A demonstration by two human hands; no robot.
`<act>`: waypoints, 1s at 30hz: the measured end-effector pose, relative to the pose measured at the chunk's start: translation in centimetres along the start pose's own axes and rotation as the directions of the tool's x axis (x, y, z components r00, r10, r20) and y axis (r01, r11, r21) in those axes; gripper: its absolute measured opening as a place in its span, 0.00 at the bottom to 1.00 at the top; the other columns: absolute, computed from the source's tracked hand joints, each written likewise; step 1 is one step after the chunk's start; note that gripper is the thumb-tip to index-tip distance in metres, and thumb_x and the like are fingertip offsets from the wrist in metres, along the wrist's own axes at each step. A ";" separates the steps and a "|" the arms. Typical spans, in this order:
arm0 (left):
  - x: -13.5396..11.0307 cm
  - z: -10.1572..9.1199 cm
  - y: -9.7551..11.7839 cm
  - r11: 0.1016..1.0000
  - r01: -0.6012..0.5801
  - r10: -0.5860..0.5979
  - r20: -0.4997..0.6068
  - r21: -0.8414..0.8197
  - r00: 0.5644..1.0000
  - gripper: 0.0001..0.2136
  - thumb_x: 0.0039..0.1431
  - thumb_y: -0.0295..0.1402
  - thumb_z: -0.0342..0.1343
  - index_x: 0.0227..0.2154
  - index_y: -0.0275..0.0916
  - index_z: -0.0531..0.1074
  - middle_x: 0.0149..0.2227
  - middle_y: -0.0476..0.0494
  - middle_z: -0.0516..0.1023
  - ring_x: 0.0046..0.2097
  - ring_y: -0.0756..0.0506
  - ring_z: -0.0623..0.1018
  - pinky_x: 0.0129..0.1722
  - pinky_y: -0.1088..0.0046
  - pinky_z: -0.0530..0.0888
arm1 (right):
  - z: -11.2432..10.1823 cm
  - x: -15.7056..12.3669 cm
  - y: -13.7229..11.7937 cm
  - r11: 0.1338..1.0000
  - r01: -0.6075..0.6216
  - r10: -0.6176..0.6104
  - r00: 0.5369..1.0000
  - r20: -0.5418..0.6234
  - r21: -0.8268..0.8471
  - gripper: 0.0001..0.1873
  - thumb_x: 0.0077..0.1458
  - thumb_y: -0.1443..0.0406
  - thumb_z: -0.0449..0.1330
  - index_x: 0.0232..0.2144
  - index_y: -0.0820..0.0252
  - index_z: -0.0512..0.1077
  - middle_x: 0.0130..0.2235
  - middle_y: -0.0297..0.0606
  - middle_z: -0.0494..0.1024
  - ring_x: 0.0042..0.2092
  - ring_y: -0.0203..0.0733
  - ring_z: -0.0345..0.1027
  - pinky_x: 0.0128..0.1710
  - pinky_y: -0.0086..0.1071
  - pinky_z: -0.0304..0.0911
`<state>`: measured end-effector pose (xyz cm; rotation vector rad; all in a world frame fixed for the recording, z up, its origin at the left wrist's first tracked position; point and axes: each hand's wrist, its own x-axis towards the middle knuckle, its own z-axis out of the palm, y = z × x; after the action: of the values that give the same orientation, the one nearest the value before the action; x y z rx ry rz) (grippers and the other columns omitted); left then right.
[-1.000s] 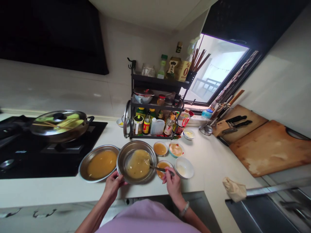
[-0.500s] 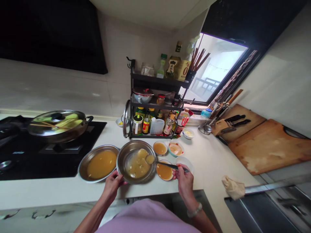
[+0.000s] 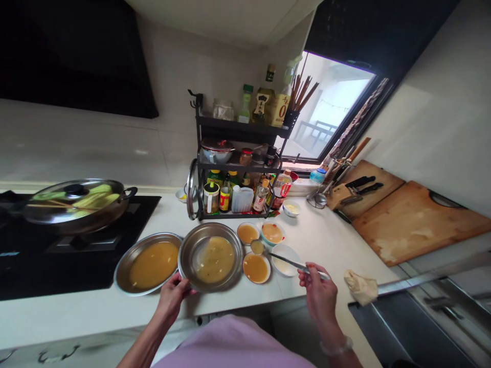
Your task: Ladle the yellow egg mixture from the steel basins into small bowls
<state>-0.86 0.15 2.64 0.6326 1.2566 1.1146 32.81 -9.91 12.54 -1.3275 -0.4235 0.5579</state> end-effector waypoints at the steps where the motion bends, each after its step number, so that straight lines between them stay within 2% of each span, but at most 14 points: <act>1: 0.0 0.0 0.1 1.000 0.001 -0.001 -0.002 0.005 1.000 0.13 0.32 0.33 0.63 0.15 0.38 0.61 0.15 0.57 0.65 0.20 0.53 0.67 0.25 0.72 0.73 | -0.7 0.2 -0.1 1.000 0.013 -0.014 1.000 -0.028 -0.013 0.17 0.44 0.57 0.64 0.32 0.64 0.69 0.20 0.34 0.74 0.21 0.36 0.67 0.18 0.26 0.62; 6: 0.2 -0.2 -0.2 1.000 0.015 -0.015 -0.003 0.016 1.000 0.13 0.32 0.34 0.64 0.19 0.38 0.65 0.17 0.56 0.67 0.21 0.52 0.69 0.25 0.73 0.73 | -3.9 1.0 -0.4 0.993 0.067 -0.081 0.985 -0.155 -0.096 0.20 0.43 0.55 0.65 0.33 0.64 0.69 0.19 0.34 0.74 0.21 0.36 0.68 0.19 0.27 0.63; 11: 0.5 -0.4 -0.5 0.999 0.034 -0.034 0.003 -0.014 0.999 0.13 0.32 0.32 0.64 0.20 0.37 0.66 0.19 0.56 0.69 0.21 0.53 0.68 0.26 0.74 0.73 | -5.7 0.4 -0.4 0.934 0.107 -0.175 0.969 -0.175 -0.341 0.23 0.45 0.49 0.62 0.33 0.64 0.70 0.19 0.34 0.73 0.20 0.38 0.67 0.21 0.30 0.65; 14: 0.7 -0.5 -0.5 0.999 0.030 -0.030 0.004 -0.016 1.000 0.12 0.31 0.32 0.64 0.20 0.37 0.66 0.19 0.56 0.69 0.21 0.54 0.68 0.25 0.75 0.73 | -6.4 -0.3 0.1 0.881 0.175 -0.238 0.967 -0.094 -0.440 0.24 0.46 0.47 0.59 0.34 0.63 0.70 0.20 0.34 0.74 0.19 0.38 0.66 0.22 0.32 0.66; 16: 0.7 -0.6 -0.5 1.000 0.027 -0.027 0.008 -0.014 1.000 0.12 0.32 0.32 0.65 0.20 0.37 0.67 0.19 0.56 0.69 0.21 0.54 0.68 0.25 0.75 0.73 | -6.9 -0.7 0.5 0.835 0.259 -0.295 0.955 0.001 -0.486 0.23 0.49 0.48 0.58 0.35 0.62 0.71 0.23 0.35 0.74 0.21 0.38 0.67 0.23 0.33 0.67; 20: 0.7 -0.6 -0.3 1.000 0.017 -0.017 0.007 -0.003 1.000 0.11 0.31 0.31 0.65 0.20 0.37 0.68 0.19 0.56 0.68 0.22 0.53 0.69 0.25 0.75 0.73 | -7.6 -1.3 0.8 0.719 0.458 -0.385 0.889 0.248 -0.523 0.15 0.51 0.53 0.58 0.33 0.56 0.75 0.33 0.40 0.76 0.28 0.40 0.70 0.29 0.35 0.68; 23: 0.6 -0.5 -0.1 1.000 0.013 -0.013 0.010 0.006 1.000 0.11 0.31 0.31 0.65 0.19 0.37 0.68 0.20 0.55 0.69 0.22 0.53 0.69 0.25 0.75 0.73 | -6.8 -2.0 0.7 0.713 0.524 -0.414 0.851 0.323 -0.465 0.12 0.51 0.55 0.58 0.33 0.55 0.76 0.36 0.41 0.76 0.30 0.41 0.71 0.30 0.36 0.69; 26: 0.6 -0.5 0.1 0.999 0.030 -0.031 0.014 0.013 0.999 0.12 0.31 0.32 0.65 0.19 0.37 0.67 0.19 0.55 0.69 0.22 0.53 0.69 0.25 0.74 0.73 | -4.3 -3.0 1.1 0.789 0.477 -0.391 0.876 0.283 -0.386 0.12 0.54 0.57 0.57 0.36 0.56 0.74 0.32 0.38 0.75 0.27 0.38 0.69 0.29 0.34 0.69; 30: 0.8 -0.6 -0.1 0.999 0.037 -0.037 0.027 0.012 0.999 0.13 0.32 0.33 0.64 0.18 0.38 0.64 0.18 0.56 0.69 0.21 0.52 0.70 0.26 0.73 0.74 | 0.2 -4.3 3.1 0.875 0.370 -0.266 0.906 0.330 -0.312 0.13 0.56 0.57 0.55 0.37 0.57 0.73 0.28 0.36 0.74 0.24 0.37 0.67 0.26 0.32 0.68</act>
<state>-1.44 0.76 2.09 0.6288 1.2476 1.0654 28.80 -11.91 9.65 -1.4982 -1.0053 0.3933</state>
